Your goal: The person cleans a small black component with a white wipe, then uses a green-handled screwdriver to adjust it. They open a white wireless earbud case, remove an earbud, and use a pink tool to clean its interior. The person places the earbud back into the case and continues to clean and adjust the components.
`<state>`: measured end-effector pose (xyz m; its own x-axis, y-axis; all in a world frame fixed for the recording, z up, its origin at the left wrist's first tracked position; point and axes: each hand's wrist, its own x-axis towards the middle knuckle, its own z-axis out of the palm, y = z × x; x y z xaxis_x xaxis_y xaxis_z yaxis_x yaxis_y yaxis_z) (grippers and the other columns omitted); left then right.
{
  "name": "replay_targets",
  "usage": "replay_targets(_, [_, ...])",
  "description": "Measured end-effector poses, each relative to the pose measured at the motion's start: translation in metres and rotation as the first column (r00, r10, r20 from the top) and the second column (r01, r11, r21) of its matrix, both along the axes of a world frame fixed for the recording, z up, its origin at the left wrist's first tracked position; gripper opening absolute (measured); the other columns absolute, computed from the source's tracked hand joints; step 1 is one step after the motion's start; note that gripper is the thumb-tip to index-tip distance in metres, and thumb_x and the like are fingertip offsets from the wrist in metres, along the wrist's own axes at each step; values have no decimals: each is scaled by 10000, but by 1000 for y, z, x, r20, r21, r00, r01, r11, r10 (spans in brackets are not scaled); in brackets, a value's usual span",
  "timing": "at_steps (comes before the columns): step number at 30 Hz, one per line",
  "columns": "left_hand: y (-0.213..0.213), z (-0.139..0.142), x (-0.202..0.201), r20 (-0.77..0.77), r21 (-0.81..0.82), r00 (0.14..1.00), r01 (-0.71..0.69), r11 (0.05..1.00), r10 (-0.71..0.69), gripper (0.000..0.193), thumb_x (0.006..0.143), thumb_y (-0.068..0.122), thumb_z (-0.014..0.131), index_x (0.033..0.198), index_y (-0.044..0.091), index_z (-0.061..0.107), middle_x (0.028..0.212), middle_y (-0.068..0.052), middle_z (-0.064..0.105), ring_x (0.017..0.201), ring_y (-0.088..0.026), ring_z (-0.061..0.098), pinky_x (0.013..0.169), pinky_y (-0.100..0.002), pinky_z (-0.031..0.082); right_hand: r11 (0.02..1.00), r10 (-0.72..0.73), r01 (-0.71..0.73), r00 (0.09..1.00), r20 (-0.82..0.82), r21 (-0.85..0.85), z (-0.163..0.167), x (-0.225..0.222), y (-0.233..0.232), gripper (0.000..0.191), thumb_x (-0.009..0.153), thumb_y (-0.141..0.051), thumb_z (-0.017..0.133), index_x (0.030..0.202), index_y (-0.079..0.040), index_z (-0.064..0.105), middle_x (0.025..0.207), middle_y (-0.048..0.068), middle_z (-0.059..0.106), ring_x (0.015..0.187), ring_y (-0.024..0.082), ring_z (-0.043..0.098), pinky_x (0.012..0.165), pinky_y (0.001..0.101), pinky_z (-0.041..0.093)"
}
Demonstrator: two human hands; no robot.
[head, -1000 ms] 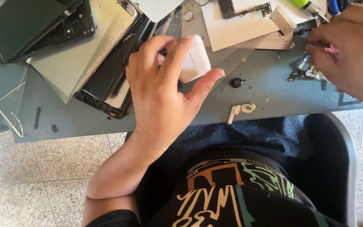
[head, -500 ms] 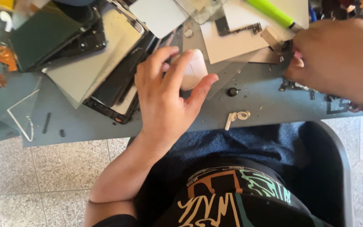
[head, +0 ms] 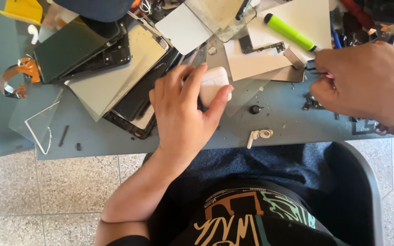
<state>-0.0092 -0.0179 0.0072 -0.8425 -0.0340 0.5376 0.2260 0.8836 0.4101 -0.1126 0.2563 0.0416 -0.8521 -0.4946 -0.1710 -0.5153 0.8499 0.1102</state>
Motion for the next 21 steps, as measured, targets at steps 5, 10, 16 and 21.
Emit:
replay_targets(5, [1, -2, -2, 0, -38, 1000, 17, 999, -17, 521, 951, 395, 851, 1301, 67, 650, 1218, -100, 607, 1074, -301, 573, 920, -453, 410, 987, 66, -75, 996, -62, -143, -5, 2, 10, 185, 868, -243, 655, 777, -103, 734, 629, 67, 663, 535, 257, 650, 543, 361, 538])
replay_targets(10, [1, -6, 1, -35, -59, 999, 28, 998, -30, 500, 966, 398, 853, 1306, 89, 656, 1259, -81, 586, 1181, -299, 561, 972, -423, 391, 919, 125, -124, 992, -21, -375, -7, 5, 15, 157, 990, -200, 680, 959, -55, 732, 826, 90, 725, 657, 190, 714, 581, 306, 561])
replay_targets(16, [8, -7, 3, -244, 6, 937, 258, 966, -249, 398, 949, 304, 899, 1230, 123, 684, 1212, -37, 651, 1136, -214, 567, 1027, -427, 363, 811, 141, 50, 950, 278, -583, 6, 21, 0, 205, 965, -184, 697, 1106, -49, 760, 900, 74, 777, 675, 124, 717, 540, 250, 578])
replay_targets(21, [22, -2, 20, -202, 97, 902, 406, 909, -381, 388, 987, 228, 897, 1301, 149, 682, 1179, 3, 656, 1049, -200, 576, 935, -364, 415, 681, 93, 366, 816, 571, -634, 14, 36, -19, 202, 908, -146, 675, 1049, -38, 771, 841, 70, 805, 763, 123, 788, 656, 240, 596])
